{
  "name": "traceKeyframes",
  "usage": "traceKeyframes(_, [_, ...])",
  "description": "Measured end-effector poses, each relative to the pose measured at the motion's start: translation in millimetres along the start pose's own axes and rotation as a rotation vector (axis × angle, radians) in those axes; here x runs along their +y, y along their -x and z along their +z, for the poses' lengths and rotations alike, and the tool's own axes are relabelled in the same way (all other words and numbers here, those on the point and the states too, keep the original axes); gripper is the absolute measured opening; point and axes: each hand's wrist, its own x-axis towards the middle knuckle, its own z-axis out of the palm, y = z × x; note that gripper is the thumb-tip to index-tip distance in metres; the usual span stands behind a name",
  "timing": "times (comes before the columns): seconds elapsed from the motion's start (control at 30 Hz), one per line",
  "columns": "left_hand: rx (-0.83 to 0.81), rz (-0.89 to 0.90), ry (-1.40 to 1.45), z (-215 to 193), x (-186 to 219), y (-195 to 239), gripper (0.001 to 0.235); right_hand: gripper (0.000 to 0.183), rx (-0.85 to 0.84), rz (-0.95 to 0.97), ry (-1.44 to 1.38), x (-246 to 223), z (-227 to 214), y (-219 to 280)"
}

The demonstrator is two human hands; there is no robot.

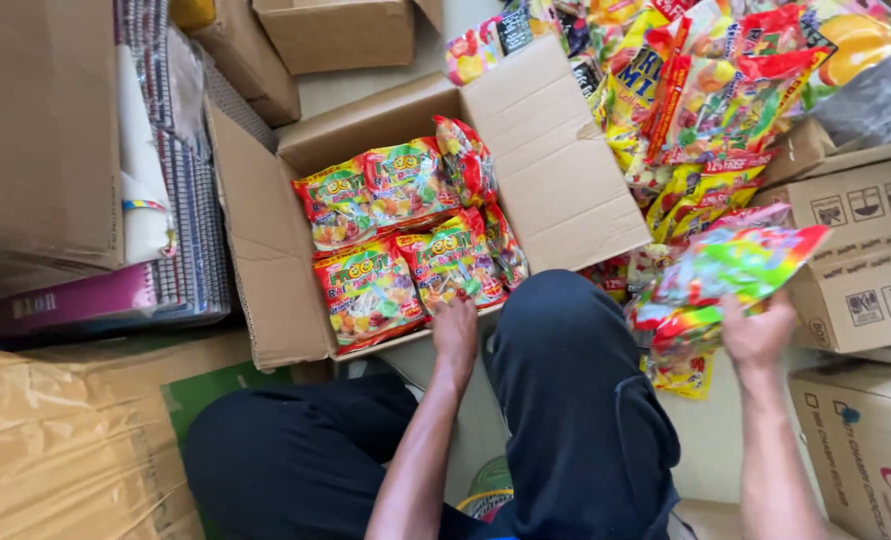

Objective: Packing individual snack bags into a cardboard box in an organized manner.

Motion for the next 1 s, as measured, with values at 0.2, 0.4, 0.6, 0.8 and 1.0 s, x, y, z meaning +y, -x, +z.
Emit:
traceKeyframes(0.2, [0.028,0.035,0.107,15,-12,-20,0.03,0.032,-0.031,-0.026,0.104,-19,20,-44])
traceKeyframes(0.4, [0.451,0.012,0.413,31,-38,-25,0.04,0.055,-0.215,0.055,0.171,11,89,-84])
traceKeyframes(0.6, [0.921,-0.589,0.64,-6,-28,28,0.062,0.097,0.092,-0.218,0.689,-63,126,-65])
traceKeyframes(0.8, [0.84,-1.425,1.242,150,-131,-12,0.104,0.079,0.173,-0.311,0.525,-65,139,5])
traceKeyframes(1.0, [0.618,-1.183,1.321,153,-151,-16,0.09,0.076,0.075,-0.18,0.407,-39,137,57])
